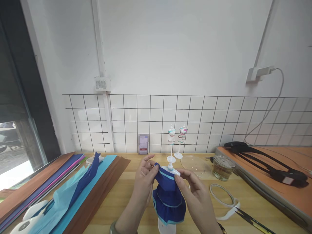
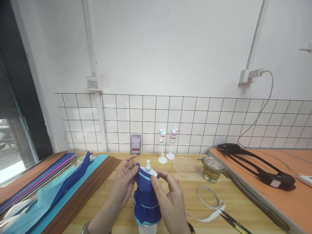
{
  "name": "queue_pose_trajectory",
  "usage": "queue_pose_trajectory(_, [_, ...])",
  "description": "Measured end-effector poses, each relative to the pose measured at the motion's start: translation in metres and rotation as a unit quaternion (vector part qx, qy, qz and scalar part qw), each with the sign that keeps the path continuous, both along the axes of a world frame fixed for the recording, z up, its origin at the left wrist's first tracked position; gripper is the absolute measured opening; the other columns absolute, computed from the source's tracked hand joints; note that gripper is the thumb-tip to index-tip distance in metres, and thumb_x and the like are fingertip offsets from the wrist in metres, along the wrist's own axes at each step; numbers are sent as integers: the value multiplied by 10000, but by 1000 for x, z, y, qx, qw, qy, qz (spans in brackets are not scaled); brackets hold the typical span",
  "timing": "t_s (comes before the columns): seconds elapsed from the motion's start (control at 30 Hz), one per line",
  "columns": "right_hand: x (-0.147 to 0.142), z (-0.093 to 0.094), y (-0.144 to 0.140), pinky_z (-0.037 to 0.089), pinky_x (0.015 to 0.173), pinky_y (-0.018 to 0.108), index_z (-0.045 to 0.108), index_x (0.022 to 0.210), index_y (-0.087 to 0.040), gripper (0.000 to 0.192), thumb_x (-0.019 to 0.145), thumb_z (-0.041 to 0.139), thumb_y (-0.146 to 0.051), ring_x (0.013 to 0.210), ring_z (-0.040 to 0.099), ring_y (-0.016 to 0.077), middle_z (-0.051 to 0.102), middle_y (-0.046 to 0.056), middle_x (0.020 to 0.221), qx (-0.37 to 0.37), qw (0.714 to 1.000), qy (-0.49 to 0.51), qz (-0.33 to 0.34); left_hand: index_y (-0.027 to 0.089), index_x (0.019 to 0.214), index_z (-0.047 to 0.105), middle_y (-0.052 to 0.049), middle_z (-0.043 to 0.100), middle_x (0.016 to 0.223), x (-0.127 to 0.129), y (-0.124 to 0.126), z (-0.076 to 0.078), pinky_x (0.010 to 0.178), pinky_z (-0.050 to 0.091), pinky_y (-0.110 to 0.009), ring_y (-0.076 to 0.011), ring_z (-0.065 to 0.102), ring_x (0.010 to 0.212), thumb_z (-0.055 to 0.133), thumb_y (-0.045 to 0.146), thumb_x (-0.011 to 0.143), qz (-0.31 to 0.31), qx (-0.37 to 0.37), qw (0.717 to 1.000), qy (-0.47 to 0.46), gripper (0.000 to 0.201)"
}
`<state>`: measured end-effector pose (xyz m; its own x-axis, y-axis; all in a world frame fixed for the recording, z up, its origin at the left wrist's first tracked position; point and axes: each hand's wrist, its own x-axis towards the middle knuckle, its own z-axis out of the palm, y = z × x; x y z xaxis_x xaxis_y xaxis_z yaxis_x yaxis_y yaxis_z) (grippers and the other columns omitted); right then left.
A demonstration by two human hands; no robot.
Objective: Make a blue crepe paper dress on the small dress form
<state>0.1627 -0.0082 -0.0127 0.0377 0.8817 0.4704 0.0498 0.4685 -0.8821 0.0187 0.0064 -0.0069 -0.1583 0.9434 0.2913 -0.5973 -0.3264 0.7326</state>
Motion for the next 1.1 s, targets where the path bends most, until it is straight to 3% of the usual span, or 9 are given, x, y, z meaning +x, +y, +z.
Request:
queue_pose_trajectory(0.43, [0,0,-1,515,806,346,655,904,-206,287,789,601,-464,904,631,249,704,90,940,-10,1000,-3,9,194,923,609,39,615,676,5,0,-3,557,391,-183,-85,537,602,782,253,673,12,-18,999,35,310])
queue_pose_trajectory(0.57, [1,-1,0,511,818,358,648,916,-209,286,796,594,-462,926,625,251,697,90,959,-16,1000,2,17,195,959,587,28,613,689,-3,-1,1,605,414,-213,-97,540,624,712,327,745,-26,-27,999,15,281])
queue_pose_trajectory(0.7, [2,-2,2,509,819,361,655,914,-213,279,791,604,-458,925,628,252,700,87,950,-13,1000,9,19,191,1007,580,41,568,627,-17,0,4,550,382,-230,-98,499,556,719,324,737,-87,-19,996,22,331])
queue_pose_trajectory(0.87, [1,-1,2,527,774,337,666,897,-206,281,779,618,-457,885,642,245,708,88,938,-4,1000,13,13,179,1158,563,-34,633,816,-20,0,3,641,408,-271,-141,573,705,741,241,732,-142,-48,987,53,467])
queue_pose_trajectory(1.1, [2,-3,1,498,845,379,659,919,-213,281,789,605,-456,944,625,260,704,89,962,-7,1000,-2,16,205,1070,635,19,594,720,-15,2,0,626,411,-235,-104,556,648,789,202,668,-140,-46,989,25,430])
